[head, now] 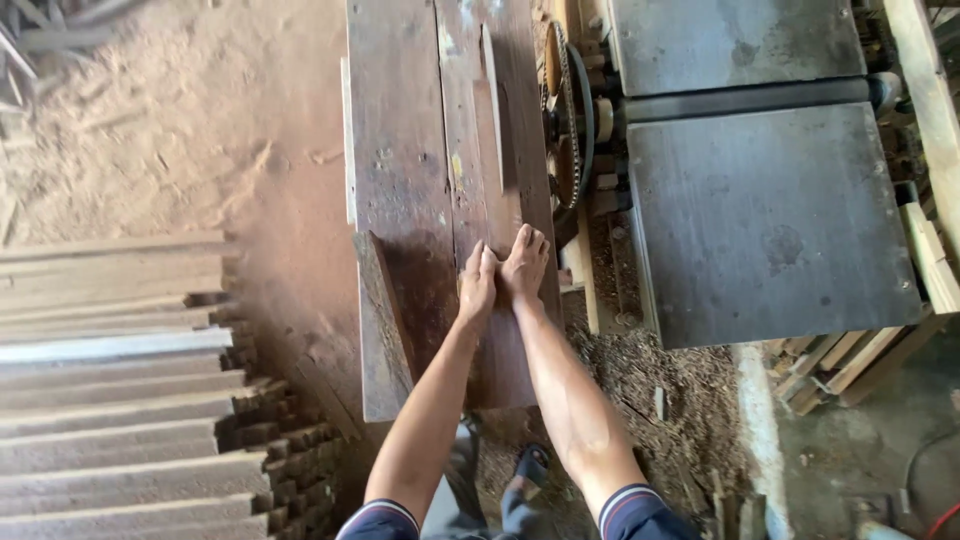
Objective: Use a table-mounted circular saw to cut multiple pieces of wooden planks.
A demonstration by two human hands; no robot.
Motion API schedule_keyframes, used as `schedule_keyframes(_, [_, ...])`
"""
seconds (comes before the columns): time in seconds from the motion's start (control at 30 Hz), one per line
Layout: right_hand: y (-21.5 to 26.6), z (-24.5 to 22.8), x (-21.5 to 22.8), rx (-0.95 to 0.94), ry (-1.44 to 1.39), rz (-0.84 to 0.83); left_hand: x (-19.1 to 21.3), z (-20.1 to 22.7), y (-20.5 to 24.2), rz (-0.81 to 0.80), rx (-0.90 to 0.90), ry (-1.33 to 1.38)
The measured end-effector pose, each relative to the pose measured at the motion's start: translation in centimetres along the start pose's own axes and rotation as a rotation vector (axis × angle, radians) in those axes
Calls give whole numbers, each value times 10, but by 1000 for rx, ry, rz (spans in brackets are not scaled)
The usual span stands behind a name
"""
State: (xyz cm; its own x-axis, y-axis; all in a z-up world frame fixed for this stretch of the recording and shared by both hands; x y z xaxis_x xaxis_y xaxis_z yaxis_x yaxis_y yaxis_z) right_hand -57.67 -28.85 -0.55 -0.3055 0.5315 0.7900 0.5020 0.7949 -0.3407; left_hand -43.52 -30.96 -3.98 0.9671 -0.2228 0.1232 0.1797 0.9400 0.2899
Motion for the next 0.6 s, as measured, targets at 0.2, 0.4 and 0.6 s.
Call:
schedule_keyframes(0.2, [42, 20, -15, -76, 26, -57, -3, -22, 28, -102, -22, 79])
schedule_keyframes(0.4, [191, -1, 87, -246, -11, -342, 18, -60, 126, -23, 121, -92])
schedule_keyframes(0.6, [284, 32, 177, -146, 102, -458, 9, 26, 187, -39, -346, -928])
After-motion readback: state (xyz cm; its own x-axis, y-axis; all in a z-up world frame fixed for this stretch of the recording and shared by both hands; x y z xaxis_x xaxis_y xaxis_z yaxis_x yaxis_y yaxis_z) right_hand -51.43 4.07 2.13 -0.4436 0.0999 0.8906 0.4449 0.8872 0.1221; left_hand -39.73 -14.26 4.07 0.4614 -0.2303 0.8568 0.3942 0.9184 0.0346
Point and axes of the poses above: each hand's wrist, its own y-axis away from the middle knuckle, its own x-axis out of the back of the hand, z = x × y, the point moved 10 cm from there along -y, towards the middle knuckle, and after that the axes turned 4 degrees about x, right-handed, at the moved point
